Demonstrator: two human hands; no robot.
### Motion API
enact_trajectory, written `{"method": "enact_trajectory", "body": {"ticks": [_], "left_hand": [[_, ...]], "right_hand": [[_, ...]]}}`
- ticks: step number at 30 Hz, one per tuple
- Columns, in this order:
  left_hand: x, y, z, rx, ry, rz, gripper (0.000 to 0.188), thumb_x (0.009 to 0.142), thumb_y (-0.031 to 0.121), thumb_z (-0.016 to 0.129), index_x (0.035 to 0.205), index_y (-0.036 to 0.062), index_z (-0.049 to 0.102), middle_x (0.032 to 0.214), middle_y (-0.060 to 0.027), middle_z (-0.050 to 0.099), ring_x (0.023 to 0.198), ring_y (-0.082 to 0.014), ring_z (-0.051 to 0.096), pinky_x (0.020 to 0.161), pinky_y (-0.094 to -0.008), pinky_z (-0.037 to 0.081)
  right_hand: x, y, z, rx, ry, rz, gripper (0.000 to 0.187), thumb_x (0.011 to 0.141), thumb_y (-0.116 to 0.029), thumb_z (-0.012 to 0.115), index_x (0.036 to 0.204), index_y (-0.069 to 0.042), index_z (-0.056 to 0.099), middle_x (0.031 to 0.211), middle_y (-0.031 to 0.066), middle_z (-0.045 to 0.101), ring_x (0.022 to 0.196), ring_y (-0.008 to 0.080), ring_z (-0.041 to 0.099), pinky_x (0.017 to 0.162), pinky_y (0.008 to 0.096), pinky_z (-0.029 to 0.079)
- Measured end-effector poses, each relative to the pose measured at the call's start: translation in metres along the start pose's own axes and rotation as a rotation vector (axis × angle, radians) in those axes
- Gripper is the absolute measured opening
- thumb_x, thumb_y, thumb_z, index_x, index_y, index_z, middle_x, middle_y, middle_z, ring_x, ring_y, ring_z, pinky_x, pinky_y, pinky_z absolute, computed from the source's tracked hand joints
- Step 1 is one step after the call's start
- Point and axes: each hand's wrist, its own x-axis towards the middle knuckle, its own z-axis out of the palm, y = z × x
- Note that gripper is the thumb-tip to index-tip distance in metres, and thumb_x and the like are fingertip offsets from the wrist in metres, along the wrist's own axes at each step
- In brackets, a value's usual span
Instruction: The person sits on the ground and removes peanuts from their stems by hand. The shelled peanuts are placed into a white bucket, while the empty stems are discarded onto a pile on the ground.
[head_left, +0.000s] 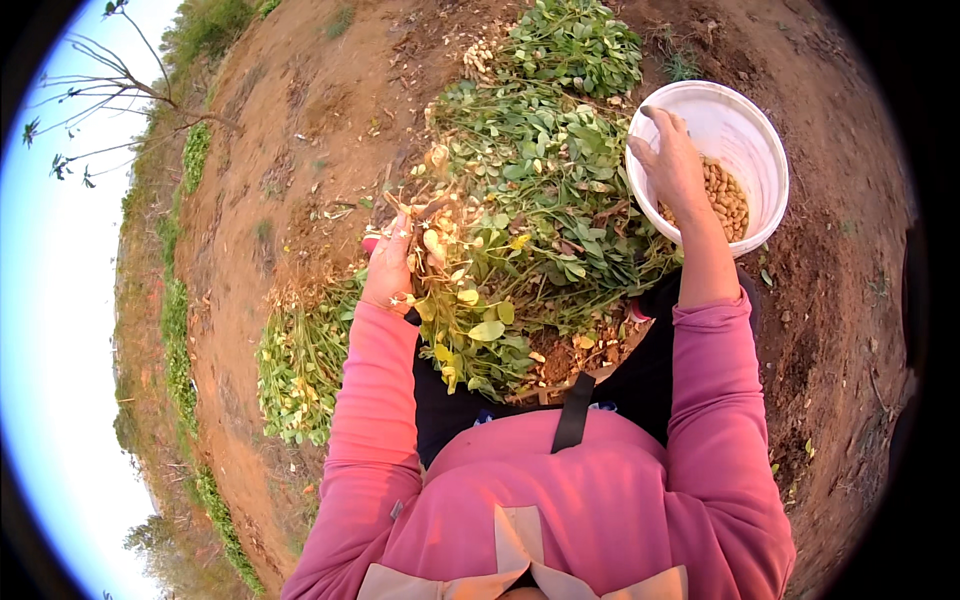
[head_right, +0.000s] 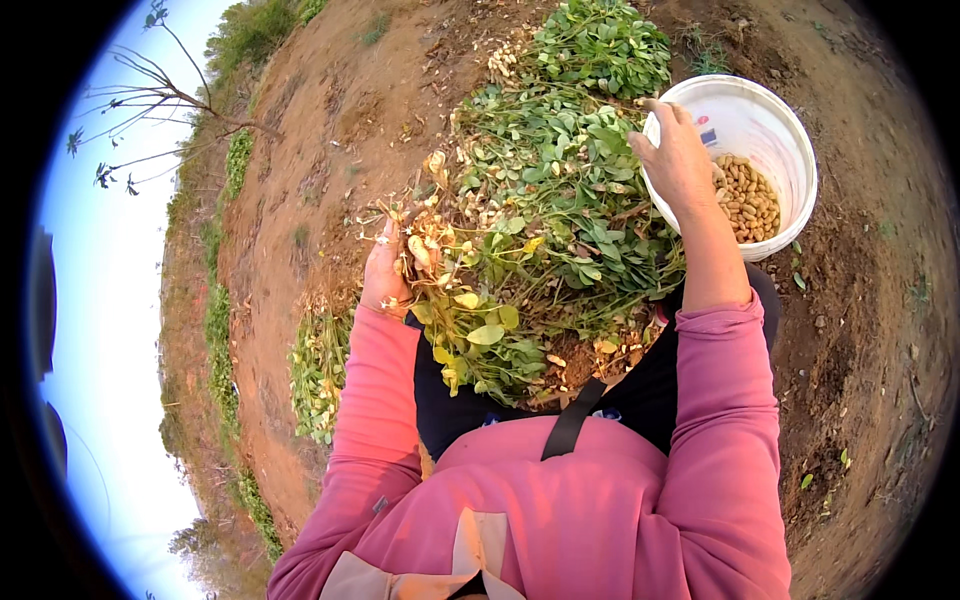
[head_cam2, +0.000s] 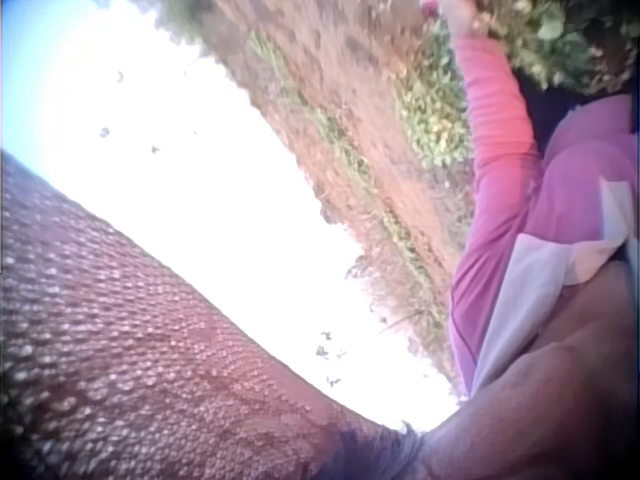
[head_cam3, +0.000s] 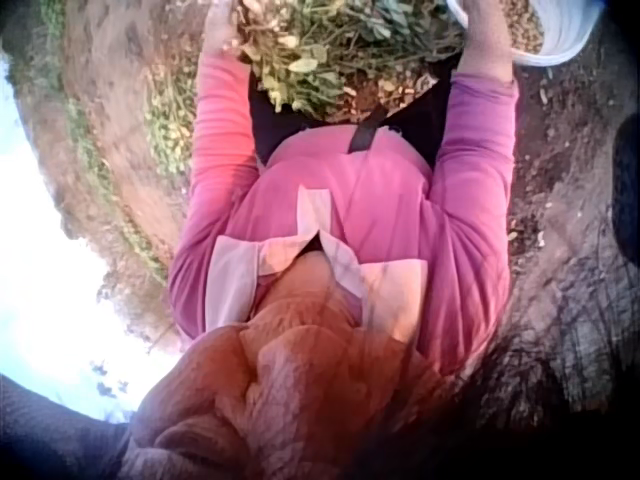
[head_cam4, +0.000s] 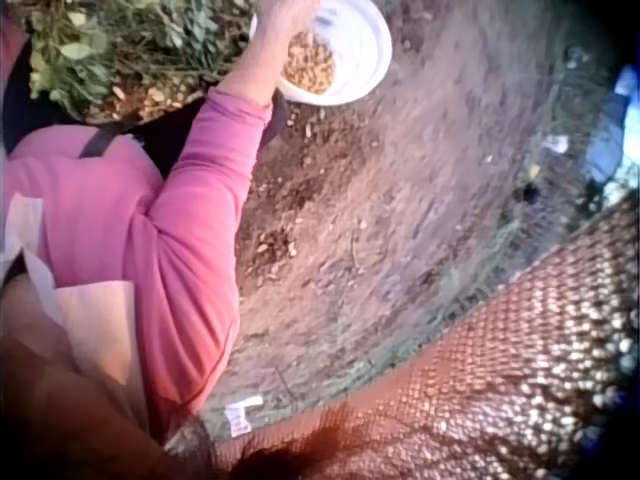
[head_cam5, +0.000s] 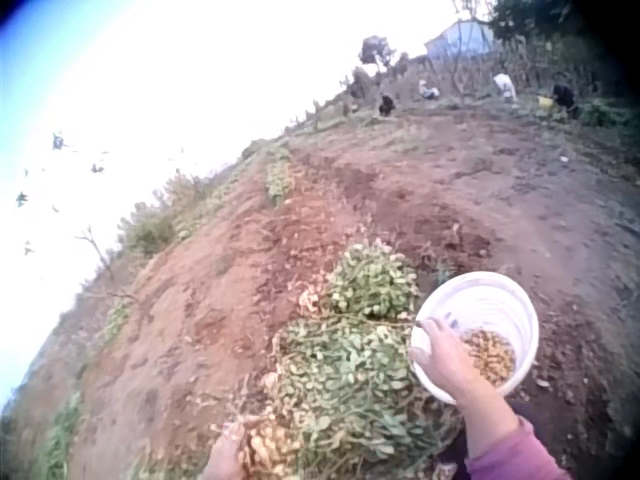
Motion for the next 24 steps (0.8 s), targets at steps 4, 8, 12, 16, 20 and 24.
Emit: {"method": "enact_trajectory", "body": {"ticks": [4,8,12,16,20,24], "left_hand": [[0.014,-0.015,-0.016,-0.156,0.007,-0.038,0.043,0.097,0.041,0.046,0.112,0.0013,0.055,0.086,-0.0095,0.063,0.069,-0.0163,0.061,0.061,-0.0310,0.052],[0.014,-0.006,0.016,-0.153,0.132,-0.054,0.037,0.099,0.039,0.043,0.108,0.0058,0.057,0.083,-0.0020,0.063,0.069,-0.0129,0.059,0.063,-0.0283,0.050],[0.018,-0.016,0.022,-0.066,0.078,-0.048,0.034,0.098,0.037,0.048,0.109,0.0061,0.055,0.092,-0.0008,0.062,0.077,-0.0115,0.059,0.068,-0.0277,0.050],[0.024,-0.026,0.031,0.007,0.058,-0.006,0.031,0.097,0.036,0.051,0.107,0.0075,0.055,0.094,0.0000,0.059,0.084,-0.0112,0.057,0.075,-0.0274,0.048],[0.025,-0.023,0.041,0.091,0.063,0.058,0.033,0.098,0.038,0.048,0.107,0.0071,0.055,0.095,-0.0018,0.060,0.085,-0.0120,0.057,0.078,-0.0270,0.047],[0.028,-0.015,0.041,0.065,0.310,0.017,0.039,0.100,0.039,0.041,0.111,0.0042,0.057,0.096,-0.0063,0.063,0.082,-0.0148,0.061,0.070,-0.0306,0.051]], "right_hand": [[-0.026,-0.064,0.030,0.579,-0.454,-0.173,0.022,0.087,-0.019,0.063,0.096,0.001,0.062,0.080,0.0131,0.067,0.071,0.0193,0.062,0.069,0.0312,0.049],[-0.049,-0.110,0.038,0.808,-0.606,-0.213,0.024,0.085,-0.024,0.067,0.084,0.000,0.063,0.064,0.0075,0.059,0.059,0.0119,0.053,0.058,0.0285,0.045],[-0.063,-0.131,0.049,0.684,-0.500,-0.369,0.037,0.081,-0.036,0.072,0.075,-0.003,0.057,0.063,0.0065,0.056,0.059,0.0179,0.054,0.058,0.0302,0.045],[-0.057,-0.134,0.058,0.557,-0.480,-0.317,0.046,0.078,-0.044,0.071,0.071,-0.001,0.055,0.064,0.0117,0.055,0.057,0.0262,0.053,0.056,0.0354,0.043],[-0.047,-0.122,0.064,0.619,-0.697,-0.339,0.049,0.084,-0.048,0.063,0.076,-0.001,0.056,0.067,0.0131,0.060,0.061,0.0293,0.059,0.057,0.0385,0.045],[-0.043,-0.124,0.047,1.119,-0.993,-0.247,0.037,0.094,-0.036,0.052,0.075,-0.004,0.052,0.065,0.0043,0.055,0.057,0.0175,0.055,0.053,0.0300,0.041]]}}
